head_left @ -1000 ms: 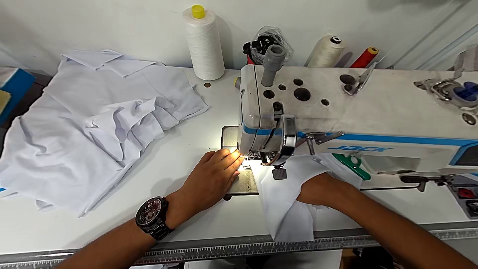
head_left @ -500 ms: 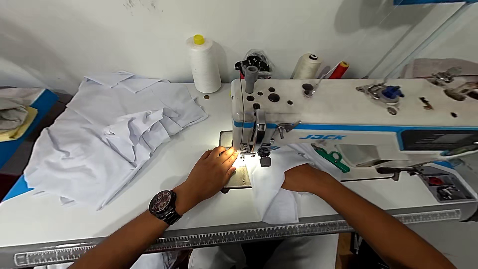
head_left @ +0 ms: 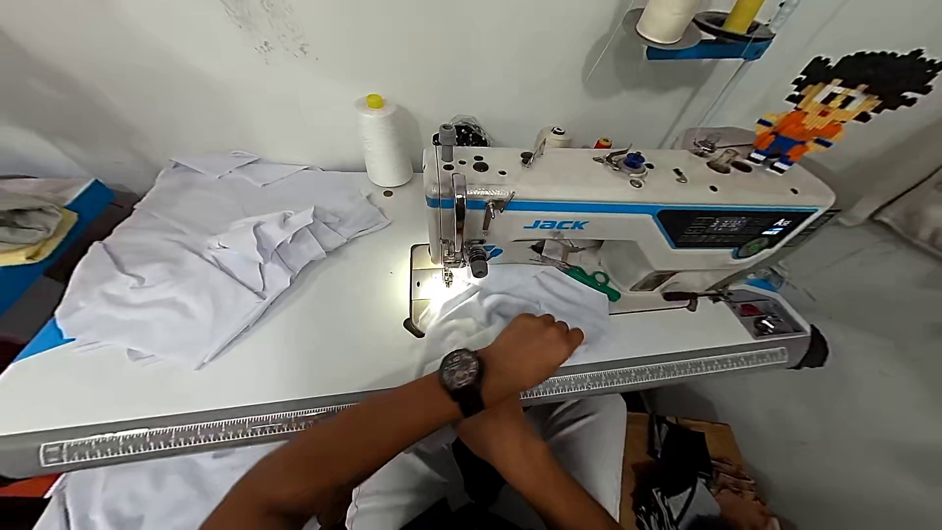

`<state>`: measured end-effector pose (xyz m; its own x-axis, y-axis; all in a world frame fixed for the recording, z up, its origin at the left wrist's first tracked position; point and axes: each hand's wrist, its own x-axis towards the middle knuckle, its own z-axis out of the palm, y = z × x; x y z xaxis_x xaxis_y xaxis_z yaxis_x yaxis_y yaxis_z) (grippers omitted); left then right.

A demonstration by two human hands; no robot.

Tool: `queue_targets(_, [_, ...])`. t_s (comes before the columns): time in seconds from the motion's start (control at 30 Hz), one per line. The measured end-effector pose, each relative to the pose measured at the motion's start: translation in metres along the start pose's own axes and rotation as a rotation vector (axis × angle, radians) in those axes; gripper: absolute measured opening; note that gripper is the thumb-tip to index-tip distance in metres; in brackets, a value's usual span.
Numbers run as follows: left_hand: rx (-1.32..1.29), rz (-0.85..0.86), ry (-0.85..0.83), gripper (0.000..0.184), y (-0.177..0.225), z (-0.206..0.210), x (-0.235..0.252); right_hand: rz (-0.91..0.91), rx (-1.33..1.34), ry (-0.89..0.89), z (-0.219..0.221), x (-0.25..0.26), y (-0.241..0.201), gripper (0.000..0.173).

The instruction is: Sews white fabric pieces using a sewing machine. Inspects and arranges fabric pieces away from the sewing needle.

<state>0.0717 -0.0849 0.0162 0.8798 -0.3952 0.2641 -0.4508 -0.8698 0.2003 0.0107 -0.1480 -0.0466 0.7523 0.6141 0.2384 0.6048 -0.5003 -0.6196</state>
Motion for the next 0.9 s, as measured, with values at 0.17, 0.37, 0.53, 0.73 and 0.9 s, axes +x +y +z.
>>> queue_targets(0.17, [-0.55,-0.726,0.551,0.016,-0.026,-0.084,-0.131,-0.341,-0.202,-0.26,-0.033,0.003,0.031,0.049])
queue_targets(0.37, [-0.302,-1.125,1.163,0.038,-0.04,-0.106,-0.267,-0.488,-0.317,-0.351,-0.037,0.007,0.034,0.06])
queue_targets(0.53, [-0.111,-0.662,0.35,0.052,-0.045,-0.056,-0.2,-0.512,-0.324,-0.217,-0.023,-0.016,0.025,0.06])
queue_targets(0.73, [0.053,-0.392,0.005,0.042,-0.128,-0.011,-0.123,-0.487,-0.341,-0.235,-0.029,-0.011,0.031,0.063])
queue_targets(0.9, [0.018,-0.343,0.057,0.034,-0.201,-0.026,-0.078,-0.54,-0.326,-0.351,-0.045,0.086,0.065,0.06])
